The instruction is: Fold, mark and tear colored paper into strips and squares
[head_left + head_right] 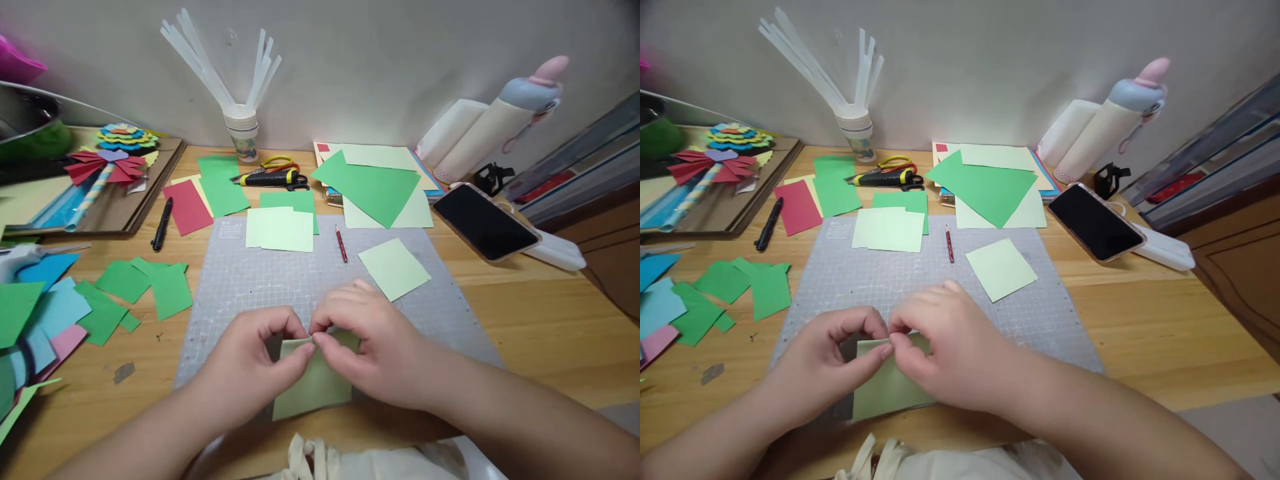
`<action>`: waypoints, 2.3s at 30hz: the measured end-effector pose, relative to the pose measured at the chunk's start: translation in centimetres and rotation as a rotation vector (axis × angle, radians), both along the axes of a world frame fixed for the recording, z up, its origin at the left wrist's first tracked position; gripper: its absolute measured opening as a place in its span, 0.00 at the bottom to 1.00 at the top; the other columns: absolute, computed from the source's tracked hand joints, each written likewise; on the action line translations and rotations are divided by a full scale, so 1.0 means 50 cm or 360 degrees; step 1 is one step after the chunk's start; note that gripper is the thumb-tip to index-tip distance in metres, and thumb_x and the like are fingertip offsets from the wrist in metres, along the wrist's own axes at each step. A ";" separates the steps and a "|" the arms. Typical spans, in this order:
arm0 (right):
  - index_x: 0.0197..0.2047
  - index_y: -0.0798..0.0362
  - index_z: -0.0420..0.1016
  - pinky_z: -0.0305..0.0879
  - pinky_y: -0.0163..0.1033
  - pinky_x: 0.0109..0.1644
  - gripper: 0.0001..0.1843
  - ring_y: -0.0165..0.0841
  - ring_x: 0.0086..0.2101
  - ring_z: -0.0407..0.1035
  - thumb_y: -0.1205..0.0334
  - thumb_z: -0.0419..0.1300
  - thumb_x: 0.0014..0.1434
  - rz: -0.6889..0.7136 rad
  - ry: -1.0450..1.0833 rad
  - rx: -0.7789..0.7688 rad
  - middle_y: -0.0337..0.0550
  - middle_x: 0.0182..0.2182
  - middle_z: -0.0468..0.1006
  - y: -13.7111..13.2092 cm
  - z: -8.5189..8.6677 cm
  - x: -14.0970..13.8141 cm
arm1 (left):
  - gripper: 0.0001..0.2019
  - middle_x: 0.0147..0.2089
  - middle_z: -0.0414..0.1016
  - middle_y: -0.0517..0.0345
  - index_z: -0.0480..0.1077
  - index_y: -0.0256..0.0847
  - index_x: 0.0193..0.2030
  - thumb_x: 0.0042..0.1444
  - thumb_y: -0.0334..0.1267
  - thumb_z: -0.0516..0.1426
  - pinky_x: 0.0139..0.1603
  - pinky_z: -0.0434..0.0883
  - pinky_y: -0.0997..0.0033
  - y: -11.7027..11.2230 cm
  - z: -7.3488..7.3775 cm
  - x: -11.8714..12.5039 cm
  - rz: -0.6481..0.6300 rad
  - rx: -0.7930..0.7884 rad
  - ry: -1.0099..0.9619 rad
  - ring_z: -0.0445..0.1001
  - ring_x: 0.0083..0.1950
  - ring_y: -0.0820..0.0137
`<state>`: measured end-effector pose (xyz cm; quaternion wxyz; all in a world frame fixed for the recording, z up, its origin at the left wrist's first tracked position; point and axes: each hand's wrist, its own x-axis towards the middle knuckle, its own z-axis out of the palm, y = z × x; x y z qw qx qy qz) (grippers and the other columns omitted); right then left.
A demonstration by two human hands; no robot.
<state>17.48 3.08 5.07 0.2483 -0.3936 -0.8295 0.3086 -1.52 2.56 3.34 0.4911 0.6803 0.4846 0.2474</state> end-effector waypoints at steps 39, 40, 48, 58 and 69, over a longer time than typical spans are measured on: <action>0.30 0.50 0.67 0.61 0.39 0.37 0.05 0.32 0.31 0.67 0.66 0.54 0.57 -0.0495 0.0516 -0.0312 0.38 0.28 0.73 0.070 -0.031 0.059 | 0.10 0.28 0.73 0.65 0.72 0.44 0.27 0.53 0.46 0.63 0.29 0.64 0.79 0.007 -0.014 -0.028 0.0731 -0.0157 -0.0535 0.67 0.30 0.76; 0.33 0.49 0.68 0.61 0.38 0.36 0.03 0.32 0.31 0.67 0.62 0.54 0.59 -0.0436 0.0643 -0.0515 0.38 0.30 0.73 0.066 -0.033 0.053 | 0.11 0.27 0.72 0.65 0.72 0.43 0.27 0.51 0.46 0.63 0.29 0.63 0.79 0.010 -0.014 -0.027 0.0726 -0.0238 -0.0562 0.67 0.30 0.76; 0.28 0.52 0.65 0.53 0.32 0.26 0.09 0.26 0.24 0.57 0.59 0.57 0.57 -0.0205 0.0469 -0.1182 0.32 0.22 0.62 0.025 -0.047 0.005 | 0.08 0.32 0.75 0.61 0.73 0.43 0.32 0.53 0.44 0.59 0.34 0.65 0.74 0.011 -0.009 -0.017 0.0366 -0.0235 -0.0125 0.69 0.34 0.71; 0.31 0.53 0.72 0.56 0.32 0.29 0.08 0.25 0.25 0.60 0.63 0.55 0.61 0.0105 0.0217 -0.0745 0.33 0.23 0.67 0.015 -0.051 0.000 | 0.05 0.25 0.67 0.63 0.65 0.42 0.25 0.50 0.36 0.52 0.30 0.62 0.72 0.004 -0.011 -0.002 -0.0018 0.0001 0.0136 0.65 0.29 0.72; 0.29 0.53 0.72 0.59 0.33 0.30 0.11 0.28 0.27 0.64 0.59 0.56 0.62 -0.0167 0.0455 -0.0550 0.37 0.25 0.72 0.037 -0.047 0.027 | 0.06 0.23 0.63 0.64 0.59 0.43 0.23 0.48 0.36 0.51 0.30 0.60 0.70 0.011 -0.004 -0.015 0.0158 0.0014 0.0232 0.62 0.28 0.72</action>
